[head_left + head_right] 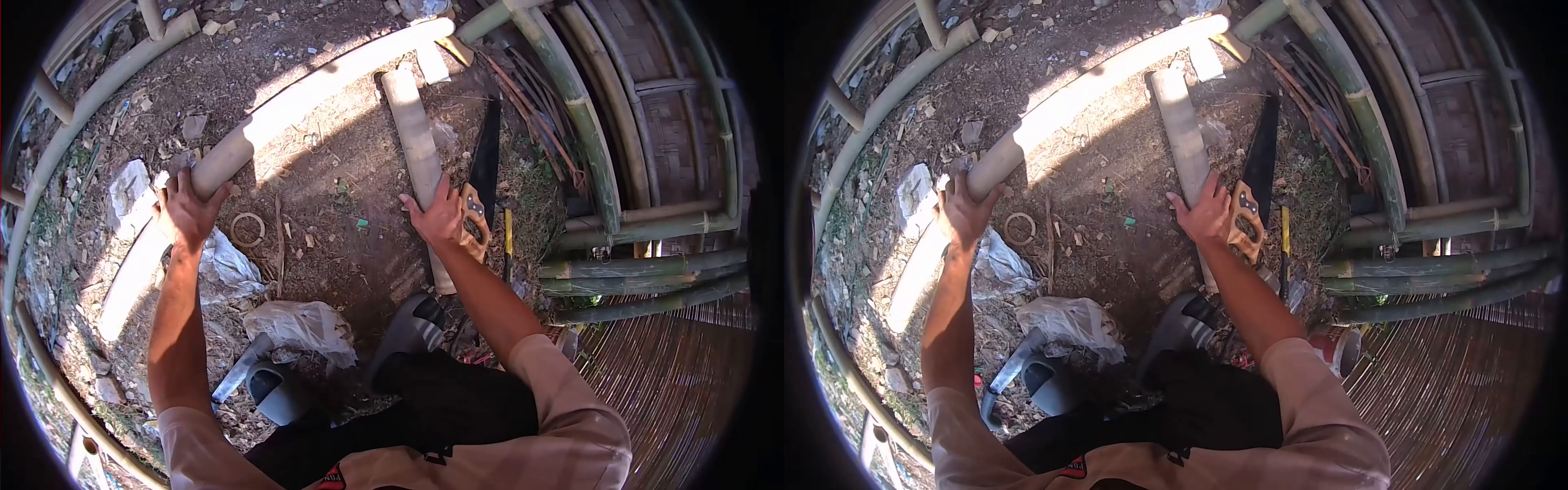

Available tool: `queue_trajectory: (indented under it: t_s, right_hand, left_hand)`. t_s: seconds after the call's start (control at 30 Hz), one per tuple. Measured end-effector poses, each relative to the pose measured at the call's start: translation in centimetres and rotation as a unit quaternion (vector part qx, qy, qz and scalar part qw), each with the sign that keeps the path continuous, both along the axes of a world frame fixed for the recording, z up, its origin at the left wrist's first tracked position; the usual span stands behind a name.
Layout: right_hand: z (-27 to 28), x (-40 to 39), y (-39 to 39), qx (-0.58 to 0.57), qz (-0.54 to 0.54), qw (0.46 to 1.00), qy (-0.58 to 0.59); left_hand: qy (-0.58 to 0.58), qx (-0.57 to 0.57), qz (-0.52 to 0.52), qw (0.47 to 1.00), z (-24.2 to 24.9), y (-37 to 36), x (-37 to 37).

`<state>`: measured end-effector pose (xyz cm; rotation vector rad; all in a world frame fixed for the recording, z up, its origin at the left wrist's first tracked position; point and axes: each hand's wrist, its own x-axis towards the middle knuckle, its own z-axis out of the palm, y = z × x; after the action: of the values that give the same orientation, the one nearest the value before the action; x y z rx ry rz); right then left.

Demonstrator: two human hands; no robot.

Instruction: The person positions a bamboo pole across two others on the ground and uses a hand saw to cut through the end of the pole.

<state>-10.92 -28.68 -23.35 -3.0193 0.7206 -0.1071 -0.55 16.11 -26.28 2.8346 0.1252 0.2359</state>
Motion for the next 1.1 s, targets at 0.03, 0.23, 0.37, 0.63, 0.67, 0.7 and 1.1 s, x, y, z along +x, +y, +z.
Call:
queue_trajectory:
  t_s: [0.03,0.23,0.37,0.63,0.67,0.7,1.1]
  right_hand:
    - [0.3,0.0,0.1,0.01,-0.004,1.0,0.011]
    - [1.2,0.0,0.6,0.025,-0.015,0.999,0.029]
    - [1.1,0.0,0.5,0.027,-0.015,0.999,0.027]
    - [1.2,0.1,0.6,0.028,-0.013,0.999,0.023]
    - [1.1,0.0,0.5,0.028,-0.014,0.999,0.024]
    - [1.0,0.0,0.4,0.027,-0.013,0.999,0.026]
    - [0.5,-0.1,0.3,-0.007,0.003,1.0,0.002]
  left_hand:
    - [-0.003,-0.002,-0.002,1.0,-0.2,-0.1,-0.2]
    - [-0.023,0.038,-0.007,0.999,0.3,-0.1,-1.0]
    - [-0.018,0.035,-0.008,0.999,0.2,0.0,-0.9]
    - [-0.062,0.036,-0.02,0.997,0.0,0.0,-0.8]
    - [-0.059,0.034,-0.018,0.998,0.1,0.0,-0.8]
    - [-0.056,0.032,-0.016,0.998,0.2,-0.1,-0.8]
    - [-0.057,0.033,-0.009,0.998,0.9,-0.2,-1.0]
